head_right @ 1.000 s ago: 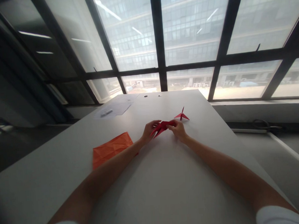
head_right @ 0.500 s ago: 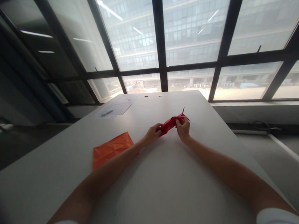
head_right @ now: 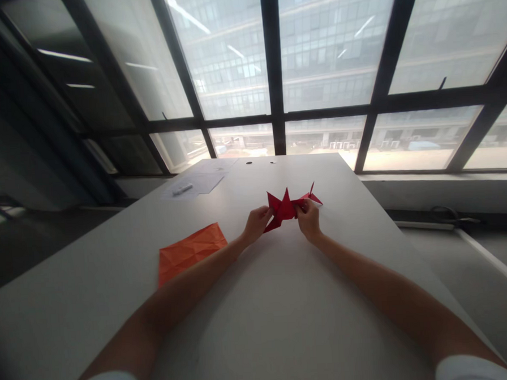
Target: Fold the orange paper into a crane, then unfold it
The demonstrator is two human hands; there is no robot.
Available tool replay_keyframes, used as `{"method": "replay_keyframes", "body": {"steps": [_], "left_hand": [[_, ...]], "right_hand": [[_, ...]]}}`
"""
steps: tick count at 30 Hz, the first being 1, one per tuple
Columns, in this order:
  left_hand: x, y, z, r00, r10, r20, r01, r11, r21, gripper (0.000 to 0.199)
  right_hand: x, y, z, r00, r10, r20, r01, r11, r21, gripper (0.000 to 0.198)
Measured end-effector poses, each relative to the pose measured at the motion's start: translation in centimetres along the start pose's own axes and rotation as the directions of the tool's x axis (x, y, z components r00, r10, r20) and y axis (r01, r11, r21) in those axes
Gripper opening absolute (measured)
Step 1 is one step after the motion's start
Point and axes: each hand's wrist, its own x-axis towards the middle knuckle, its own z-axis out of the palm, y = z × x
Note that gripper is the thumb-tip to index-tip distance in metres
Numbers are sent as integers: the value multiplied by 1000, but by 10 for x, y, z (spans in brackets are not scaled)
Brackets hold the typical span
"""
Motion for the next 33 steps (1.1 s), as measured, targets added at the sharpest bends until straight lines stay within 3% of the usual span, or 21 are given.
{"method": "replay_keyframes", "body": {"steps": [3, 6, 11, 14, 16, 21, 26, 29, 33], "left_hand": [[1, -2, 1, 990, -137, -25, 130, 974, -185, 48], [3, -5, 1, 960, -278, 34, 272, 892, -360, 50], [4, -6, -1, 942, -306, 137, 335, 884, -326, 51], [1, -3, -4, 910, -273, 311, 365, 884, -292, 73], [-1, -1, -5, 895, -257, 365, 360, 899, -249, 83], [-3, -2, 1, 927, -182, 328, 258, 944, -206, 99], [0, -2, 6, 988, -29, 150, 66, 966, -250, 55], [-1, -1, 1, 992, 122, 15, -122, 992, -41, 31], [-4, 0, -8, 950, 308, -46, -295, 938, 181, 29]], "right_hand": [[2, 2, -2, 999, -8, -40, 8, 1000, 3, 15], [4, 5, -3, 993, -14, -114, 14, 1000, -4, 19], [6, 7, -4, 988, 22, -150, -18, 1000, 25, 24], [5, 4, -4, 997, -23, -79, 23, 1000, 0, 21], [3, 0, -3, 997, -64, -34, 64, 998, -12, 18], [-2, -9, -2, 988, -155, 10, 155, 985, -78, 12], [-3, -12, -2, 985, -172, -6, 171, 980, -101, 14], [-5, -11, 0, 998, -40, 43, 43, 998, -54, 29], [-11, -10, 1, 960, 221, 174, -208, 974, -87, 58]]}}
